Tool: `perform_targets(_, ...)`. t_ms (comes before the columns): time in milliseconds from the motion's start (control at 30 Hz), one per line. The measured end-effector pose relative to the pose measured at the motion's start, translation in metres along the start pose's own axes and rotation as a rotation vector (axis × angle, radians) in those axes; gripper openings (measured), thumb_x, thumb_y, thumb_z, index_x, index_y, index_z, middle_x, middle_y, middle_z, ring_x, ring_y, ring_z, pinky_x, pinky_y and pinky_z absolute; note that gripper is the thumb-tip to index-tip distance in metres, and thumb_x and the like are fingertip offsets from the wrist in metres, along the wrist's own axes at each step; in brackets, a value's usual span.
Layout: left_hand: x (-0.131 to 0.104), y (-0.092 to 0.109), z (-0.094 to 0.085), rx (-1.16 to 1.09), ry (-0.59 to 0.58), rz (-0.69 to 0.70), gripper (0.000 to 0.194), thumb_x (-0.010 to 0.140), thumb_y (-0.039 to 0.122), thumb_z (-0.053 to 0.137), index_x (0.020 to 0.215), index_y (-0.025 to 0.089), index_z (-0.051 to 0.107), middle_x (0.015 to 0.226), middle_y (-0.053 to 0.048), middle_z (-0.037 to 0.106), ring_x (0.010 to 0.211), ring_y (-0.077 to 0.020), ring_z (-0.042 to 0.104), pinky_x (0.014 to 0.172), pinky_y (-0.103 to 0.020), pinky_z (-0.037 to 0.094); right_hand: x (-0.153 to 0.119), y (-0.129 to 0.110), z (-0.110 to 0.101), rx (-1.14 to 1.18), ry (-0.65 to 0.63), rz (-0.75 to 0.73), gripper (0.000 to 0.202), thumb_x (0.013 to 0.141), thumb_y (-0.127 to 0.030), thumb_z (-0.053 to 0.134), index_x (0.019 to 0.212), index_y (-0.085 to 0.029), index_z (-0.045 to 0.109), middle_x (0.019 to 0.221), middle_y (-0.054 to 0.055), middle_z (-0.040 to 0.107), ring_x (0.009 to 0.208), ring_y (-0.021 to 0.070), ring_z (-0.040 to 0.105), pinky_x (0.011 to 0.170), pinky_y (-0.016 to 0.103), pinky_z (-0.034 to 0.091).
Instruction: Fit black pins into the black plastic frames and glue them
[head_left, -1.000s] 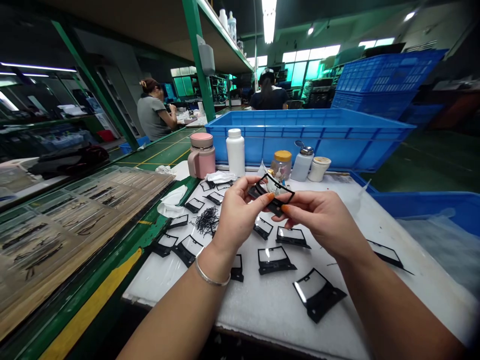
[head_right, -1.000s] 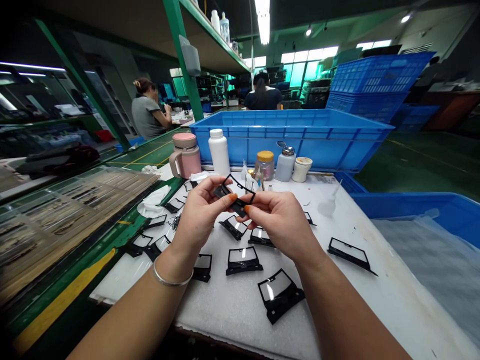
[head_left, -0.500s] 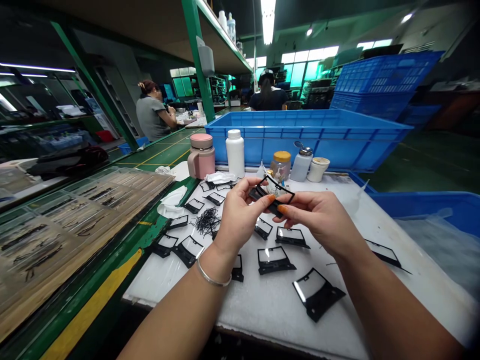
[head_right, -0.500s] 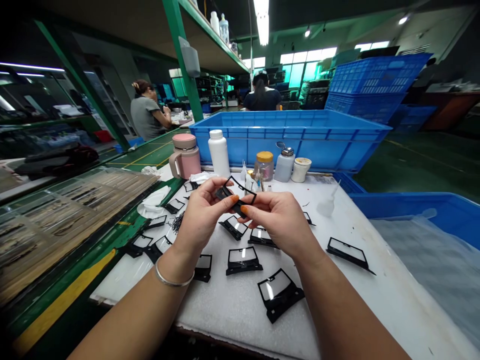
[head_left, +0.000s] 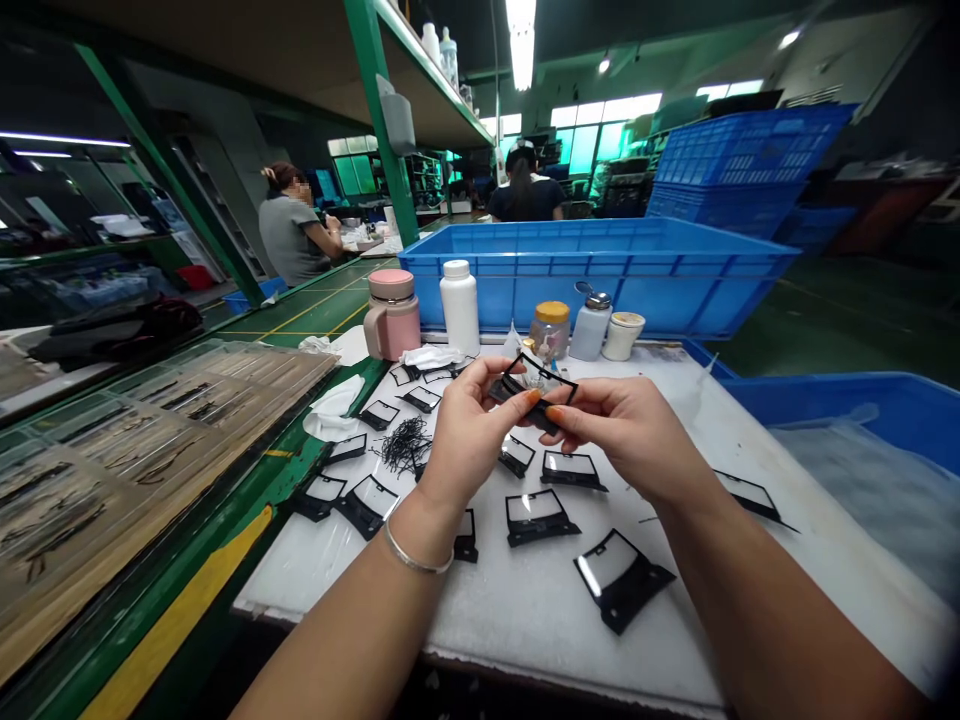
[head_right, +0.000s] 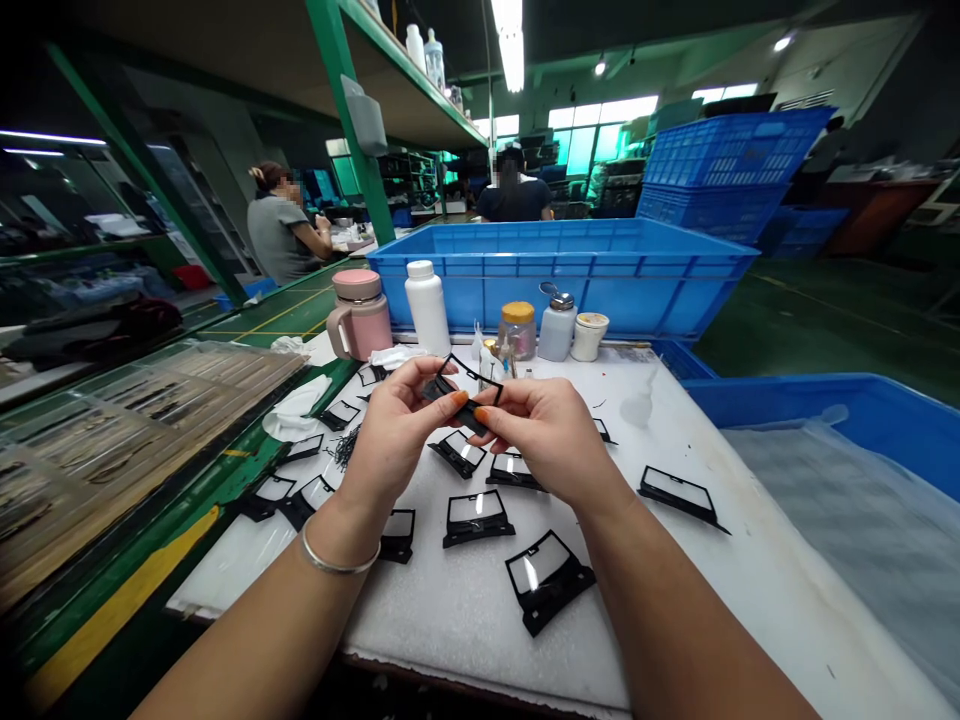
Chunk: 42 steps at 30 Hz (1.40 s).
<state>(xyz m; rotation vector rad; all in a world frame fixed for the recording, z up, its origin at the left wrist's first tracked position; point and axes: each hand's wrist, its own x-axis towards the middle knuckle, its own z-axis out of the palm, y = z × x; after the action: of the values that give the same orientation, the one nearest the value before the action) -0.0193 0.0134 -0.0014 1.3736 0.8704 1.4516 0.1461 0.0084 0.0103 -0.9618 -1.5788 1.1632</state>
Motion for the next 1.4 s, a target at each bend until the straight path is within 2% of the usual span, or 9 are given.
perform_targets(133,0.001,0.002,-0.003,-0.003,0.049,0.035,0.043,0.079,0.030,0.071,0.117,0.019,0.053,0.098,-0.005,0.061,0.085,-0.0143,0.060,0.063,-0.022,0.057,0.002,-0.005,-0.026,0.106,0.261,-0.040,0.020,0.073,-0.028,0.077,0.088,-0.016,0.073,0.073,0.004,0.072,0.065,0.0160,0.069,0.053,0.021,0.054)
perform_targets(267,0.005,0.008,-0.017,0.062,0.139,0.114,0.039,0.078,0.035,0.071,0.111,0.020,0.057,0.096,-0.005,0.062,0.090,-0.0161,0.060,0.063,-0.022,0.057,0.002,-0.006,-0.046,0.229,0.494,-0.052,0.014,0.071,-0.024,0.076,0.083,-0.018,0.072,0.076,0.003,0.071,0.066,0.0140,0.069,0.048,0.017,0.052)
perform_targets(367,0.007,0.020,-0.033,0.161,0.184,0.180,0.029,0.079,0.036,0.069,0.100,0.018,0.063,0.087,-0.004,0.064,0.083,-0.0153,0.061,0.064,-0.022,0.054,0.006,0.000,-0.045,0.220,0.424,0.010,0.017,0.070,-0.025,0.077,0.084,-0.017,0.072,0.075,0.004,0.071,0.066,0.0142,0.070,0.050,0.017,0.053)
perform_targets(433,0.007,0.029,-0.048,0.380,0.154,0.201,0.021,0.080,0.035,0.066,0.089,0.016,0.066,0.080,-0.004,0.065,0.075,-0.0148,0.061,0.064,-0.023,0.051,0.009,0.006,-0.038,0.192,0.339,0.063,0.021,0.070,-0.025,0.078,0.088,-0.016,0.072,0.074,0.004,0.071,0.066,0.0150,0.070,0.052,0.017,0.055)
perform_targets(567,0.006,0.038,-0.080,1.165,-0.095,0.050,0.012,0.079,0.023,0.061,0.077,0.020,0.072,0.077,-0.003,0.070,0.072,-0.0168,0.061,0.066,-0.026,0.045,0.012,0.013,-0.021,0.127,0.198,0.119,0.024,0.072,-0.028,0.077,0.093,-0.016,0.071,0.073,0.004,0.072,0.063,0.0139,0.069,0.052,0.017,0.053)
perform_targets(667,0.007,0.031,-0.101,1.466,-0.228,-0.087,0.018,0.073,0.013,0.059,0.075,0.021,0.075,0.080,-0.005,0.072,0.075,-0.0199,0.063,0.066,-0.028,0.043,0.011,0.016,-0.010,0.081,0.128,0.129,0.027,0.074,-0.030,0.076,0.096,-0.016,0.071,0.076,0.005,0.072,0.067,0.0158,0.070,0.052,0.019,0.053)
perform_targets(800,0.012,0.015,-0.112,1.528,-0.317,-0.137,0.022,0.068,0.009,0.059,0.078,0.020,0.075,0.081,-0.006,0.072,0.076,-0.0201,0.063,0.066,-0.027,0.043,0.010,0.021,-0.001,0.012,0.051,0.143,0.032,0.074,-0.035,0.075,0.098,-0.015,0.071,0.077,0.007,0.071,0.070,0.0194,0.071,0.054,0.022,0.054)
perform_targets(1000,0.019,0.002,-0.107,1.573,-0.401,-0.169,0.015,0.067,0.008,0.064,0.075,0.018,0.071,0.079,-0.008,0.069,0.077,-0.0212,0.063,0.067,-0.027,0.044,0.012,0.026,0.002,-0.034,0.039,0.159,0.033,0.073,-0.040,0.075,0.095,-0.015,0.071,0.078,0.006,0.070,0.070,0.0208,0.071,0.055,0.025,0.055)
perform_targets(1400,0.019,0.006,-0.114,1.582,-0.321,-0.108,0.020,0.072,0.008,0.054,0.077,0.017,0.071,0.080,-0.009,0.069,0.071,-0.0205,0.060,0.066,-0.028,0.043,0.013,0.028,-0.001,-0.066,0.042,0.170,0.036,0.075,-0.042,0.074,0.098,-0.015,0.070,0.082,0.006,0.069,0.072,0.0195,0.070,0.056,0.024,0.054)
